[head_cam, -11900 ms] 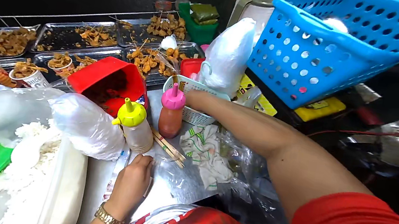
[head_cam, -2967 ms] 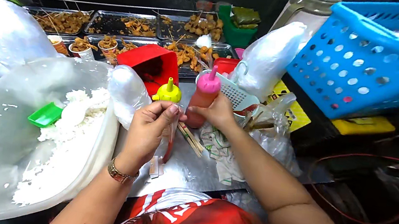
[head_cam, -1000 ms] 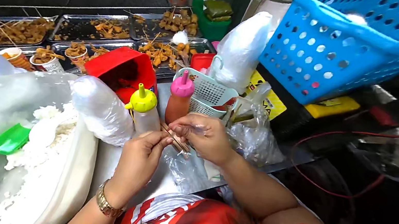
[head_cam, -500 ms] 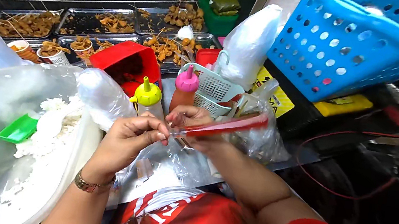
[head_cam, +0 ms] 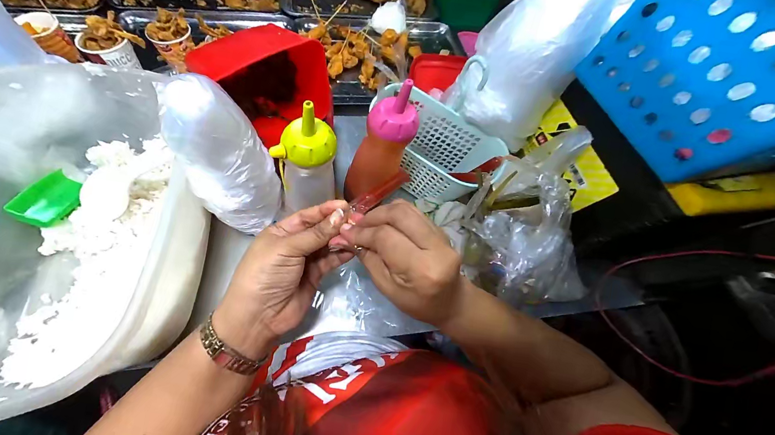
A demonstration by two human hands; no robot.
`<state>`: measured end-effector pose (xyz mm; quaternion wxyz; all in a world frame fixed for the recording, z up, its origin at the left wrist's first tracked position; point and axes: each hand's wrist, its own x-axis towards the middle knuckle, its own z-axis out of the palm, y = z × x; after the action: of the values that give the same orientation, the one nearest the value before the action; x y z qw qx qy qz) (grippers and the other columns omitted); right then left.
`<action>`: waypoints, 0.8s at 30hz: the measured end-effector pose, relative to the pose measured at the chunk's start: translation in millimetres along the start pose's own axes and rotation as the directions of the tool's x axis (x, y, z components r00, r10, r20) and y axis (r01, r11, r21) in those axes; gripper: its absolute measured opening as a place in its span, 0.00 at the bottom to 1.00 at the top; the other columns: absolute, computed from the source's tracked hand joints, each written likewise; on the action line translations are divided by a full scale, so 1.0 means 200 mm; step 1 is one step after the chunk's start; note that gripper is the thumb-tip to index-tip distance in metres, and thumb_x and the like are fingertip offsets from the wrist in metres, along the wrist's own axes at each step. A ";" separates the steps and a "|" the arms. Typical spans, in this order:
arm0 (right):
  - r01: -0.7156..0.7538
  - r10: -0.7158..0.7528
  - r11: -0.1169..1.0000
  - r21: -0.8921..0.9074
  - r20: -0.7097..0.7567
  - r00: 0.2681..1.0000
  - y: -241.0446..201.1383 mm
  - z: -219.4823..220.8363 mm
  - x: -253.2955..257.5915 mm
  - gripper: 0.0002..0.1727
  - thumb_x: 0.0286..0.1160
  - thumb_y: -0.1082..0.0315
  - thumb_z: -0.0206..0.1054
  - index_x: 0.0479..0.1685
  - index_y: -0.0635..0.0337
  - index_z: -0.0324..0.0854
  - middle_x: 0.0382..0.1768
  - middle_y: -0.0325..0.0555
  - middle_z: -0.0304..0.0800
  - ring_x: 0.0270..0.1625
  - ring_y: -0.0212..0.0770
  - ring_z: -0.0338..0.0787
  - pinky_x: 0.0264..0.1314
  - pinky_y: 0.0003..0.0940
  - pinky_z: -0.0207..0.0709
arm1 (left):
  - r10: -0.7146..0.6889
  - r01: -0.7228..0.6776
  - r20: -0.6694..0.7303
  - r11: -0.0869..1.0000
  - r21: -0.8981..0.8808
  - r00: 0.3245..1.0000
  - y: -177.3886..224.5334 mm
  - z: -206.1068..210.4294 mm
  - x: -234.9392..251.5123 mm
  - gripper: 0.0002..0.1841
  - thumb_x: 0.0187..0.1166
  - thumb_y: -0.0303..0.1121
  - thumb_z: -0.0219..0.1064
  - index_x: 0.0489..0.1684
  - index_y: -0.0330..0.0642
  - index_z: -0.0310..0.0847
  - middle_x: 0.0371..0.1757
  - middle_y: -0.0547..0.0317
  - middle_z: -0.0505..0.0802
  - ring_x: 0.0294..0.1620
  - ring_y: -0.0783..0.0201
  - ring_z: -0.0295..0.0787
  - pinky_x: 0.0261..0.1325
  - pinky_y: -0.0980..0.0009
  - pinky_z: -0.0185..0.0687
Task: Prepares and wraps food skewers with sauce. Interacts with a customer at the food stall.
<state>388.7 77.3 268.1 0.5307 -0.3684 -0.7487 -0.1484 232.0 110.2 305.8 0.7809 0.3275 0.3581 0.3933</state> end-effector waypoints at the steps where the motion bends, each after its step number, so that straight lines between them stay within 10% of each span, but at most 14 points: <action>1: -0.004 0.004 1.000 -0.018 0.017 1.000 0.00 -0.01 0.00 0.05 0.74 0.75 0.71 0.37 0.68 0.91 0.36 0.52 0.92 0.45 0.41 0.91 0.54 0.27 0.85 | -0.022 0.022 0.009 0.998 -0.057 1.000 -0.01 0.00 0.00 0.11 0.87 0.24 0.57 0.44 0.40 0.88 0.35 0.56 0.93 0.34 0.67 0.93 0.45 0.71 0.93; 12: -0.235 0.237 0.971 -0.047 0.036 0.971 0.00 -0.01 0.01 0.06 0.71 0.72 0.65 0.31 0.65 0.83 0.33 0.49 0.84 0.36 0.37 0.84 0.39 0.23 0.78 | 0.151 -0.150 -0.073 0.988 0.020 0.986 -0.07 0.02 -0.01 0.10 0.79 0.17 0.64 0.44 0.41 0.88 0.35 0.57 0.95 0.33 0.71 0.90 0.42 0.77 0.87; 17: -0.425 0.422 0.904 0.045 0.063 0.904 0.07 -0.03 0.00 0.05 0.68 0.72 0.68 0.34 0.65 0.80 0.37 0.47 0.83 0.30 0.27 0.78 0.29 0.16 0.71 | 0.047 -0.065 0.290 0.997 0.052 0.956 -0.07 -0.06 0.01 0.14 0.80 0.17 0.56 0.35 0.45 0.85 0.30 0.60 0.88 0.23 0.74 0.81 0.31 0.80 0.81; 24: -0.591 0.402 0.649 0.479 0.443 0.801 0.08 -0.09 0.02 0.12 0.76 0.82 0.56 0.32 0.69 0.86 0.41 0.47 0.92 0.29 0.26 0.89 0.32 0.21 0.87 | 0.173 -0.233 0.307 0.957 0.172 0.936 -0.03 -0.06 -0.03 0.10 0.76 0.15 0.61 0.37 0.40 0.85 0.24 0.60 0.90 0.13 0.82 0.74 0.17 0.88 0.69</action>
<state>410.9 79.2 276.9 0.5197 -0.3931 -0.6947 0.3046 221.0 104.8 297.2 0.7416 0.4959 0.2430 0.3810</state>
